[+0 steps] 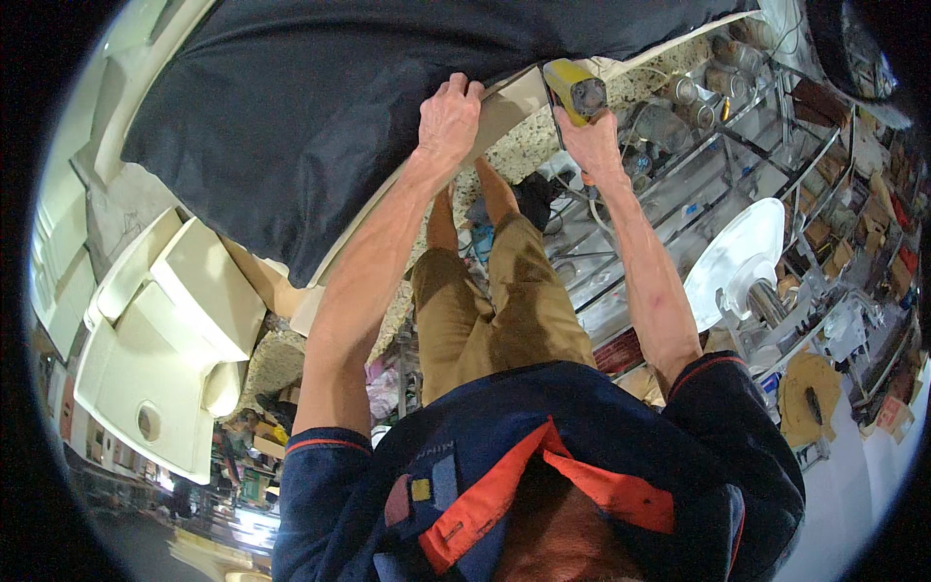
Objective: The person staples black fabric onto a wooden furniture frame using a pneumatic staple gun. They repeatedly pull the fabric taut, fold the edges, and drive staples along the frame edges to secure the material.
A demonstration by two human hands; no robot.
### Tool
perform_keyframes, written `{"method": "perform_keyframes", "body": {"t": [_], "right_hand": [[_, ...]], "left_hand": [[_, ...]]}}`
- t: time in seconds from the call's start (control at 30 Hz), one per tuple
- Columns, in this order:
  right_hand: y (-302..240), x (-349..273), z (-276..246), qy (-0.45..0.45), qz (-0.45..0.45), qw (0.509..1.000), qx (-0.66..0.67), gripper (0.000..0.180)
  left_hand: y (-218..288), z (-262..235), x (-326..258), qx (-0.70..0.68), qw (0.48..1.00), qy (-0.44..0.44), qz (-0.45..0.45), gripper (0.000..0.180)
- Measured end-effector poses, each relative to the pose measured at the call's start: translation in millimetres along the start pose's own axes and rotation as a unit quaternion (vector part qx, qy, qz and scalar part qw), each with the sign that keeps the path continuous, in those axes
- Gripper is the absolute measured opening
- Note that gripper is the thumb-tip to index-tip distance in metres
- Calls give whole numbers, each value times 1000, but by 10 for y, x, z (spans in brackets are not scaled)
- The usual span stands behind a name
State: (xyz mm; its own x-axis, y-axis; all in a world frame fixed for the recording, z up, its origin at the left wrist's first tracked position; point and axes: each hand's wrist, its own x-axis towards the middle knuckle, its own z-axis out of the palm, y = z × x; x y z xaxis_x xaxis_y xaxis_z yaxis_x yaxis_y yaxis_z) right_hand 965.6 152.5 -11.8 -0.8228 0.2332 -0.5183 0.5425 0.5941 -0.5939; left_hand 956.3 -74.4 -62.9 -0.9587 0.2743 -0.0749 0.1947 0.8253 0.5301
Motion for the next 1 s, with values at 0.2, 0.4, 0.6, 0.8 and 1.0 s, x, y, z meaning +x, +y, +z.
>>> {"method": "perform_keyframes", "body": {"t": [0.2,0.4,0.6,0.8,1.0], "right_hand": [[103,67,4,36,-110,993,-4,32],[132,76,-36,-31,27,999,-26,37],[44,114,-130,-54,-25,996,-72,42],[-56,-81,-60,-24,-100,994,-25,38],[-107,-178,131,-15,-106,994,-39,37]], "left_hand": [[-74,51,-66,-18,1000,-2,26,28],[-147,45,-59,-85,996,2,17,28],[-191,48,-27,-148,988,-16,-29,26],[-213,80,-43,-183,982,10,-40,26],[-212,104,-93,-197,978,44,-41,28]]}}
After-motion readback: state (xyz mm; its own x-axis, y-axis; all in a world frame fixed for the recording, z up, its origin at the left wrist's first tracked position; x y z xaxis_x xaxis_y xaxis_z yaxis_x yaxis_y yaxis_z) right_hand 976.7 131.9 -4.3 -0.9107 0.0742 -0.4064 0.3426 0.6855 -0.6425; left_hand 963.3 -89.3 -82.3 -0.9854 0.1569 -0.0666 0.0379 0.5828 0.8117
